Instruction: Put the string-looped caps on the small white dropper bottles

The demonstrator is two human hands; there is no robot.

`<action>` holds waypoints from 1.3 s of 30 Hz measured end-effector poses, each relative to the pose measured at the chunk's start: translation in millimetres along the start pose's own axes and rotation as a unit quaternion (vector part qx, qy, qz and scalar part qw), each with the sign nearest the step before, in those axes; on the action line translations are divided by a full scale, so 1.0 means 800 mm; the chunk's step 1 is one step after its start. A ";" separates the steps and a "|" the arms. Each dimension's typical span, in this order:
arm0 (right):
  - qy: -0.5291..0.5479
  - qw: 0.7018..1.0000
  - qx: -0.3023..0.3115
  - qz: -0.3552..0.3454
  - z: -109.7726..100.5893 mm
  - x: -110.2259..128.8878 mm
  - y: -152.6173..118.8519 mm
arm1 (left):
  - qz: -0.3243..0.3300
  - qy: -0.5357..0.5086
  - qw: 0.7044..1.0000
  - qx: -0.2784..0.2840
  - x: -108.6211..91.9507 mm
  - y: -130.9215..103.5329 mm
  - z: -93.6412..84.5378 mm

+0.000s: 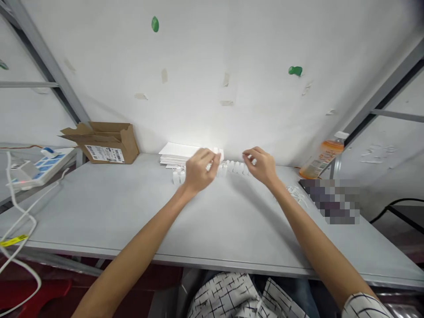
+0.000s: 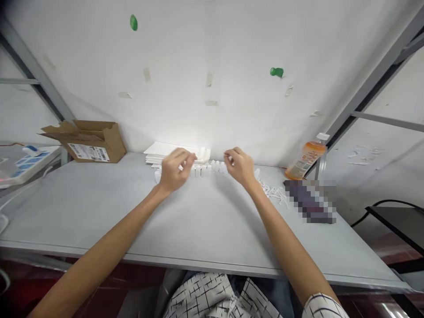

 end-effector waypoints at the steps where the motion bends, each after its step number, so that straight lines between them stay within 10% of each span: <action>1: -0.031 0.999 -0.005 0.034 -0.011 -0.034 -0.009 | 0.017 -0.003 0.999 0.036 -0.012 -0.011 0.020; 7: -0.129 0.974 0.076 0.171 -0.019 -0.168 -0.059 | 0.063 -0.018 0.977 0.203 -0.042 -0.087 0.108; 13: -0.105 0.962 0.136 0.212 0.000 -0.193 -0.071 | 0.025 -0.030 0.954 0.296 -0.038 -0.104 0.128; 19: -0.062 0.969 0.056 0.232 -0.044 -0.194 -0.059 | -0.007 -0.027 0.949 0.314 -0.034 -0.100 0.128; 23: 0.126 0.966 0.035 0.221 -0.049 -0.166 -0.050 | -0.078 -0.053 0.945 0.312 -0.019 -0.101 0.128; 31: 0.445 0.840 0.285 0.122 0.043 0.009 -0.071 | -0.204 -0.162 0.908 0.328 0.003 -0.106 0.139; 34: 0.397 0.874 0.252 0.127 0.035 -0.005 -0.064 | -0.213 -0.144 0.906 0.336 0.010 -0.108 0.140; 39: -0.007 0.973 0.095 0.208 -0.052 -0.137 -0.051 | -0.216 -0.112 0.916 0.318 0.020 -0.109 0.135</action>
Point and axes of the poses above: each hand's wrist, its own y-axis towards the middle knuckle, its own z-axis out of the palm, x = y × z, the point moved 10 cm from there along y, towards the middle knuckle, and after that the axes turned 1 degree about -y, right-handed, at the moved point
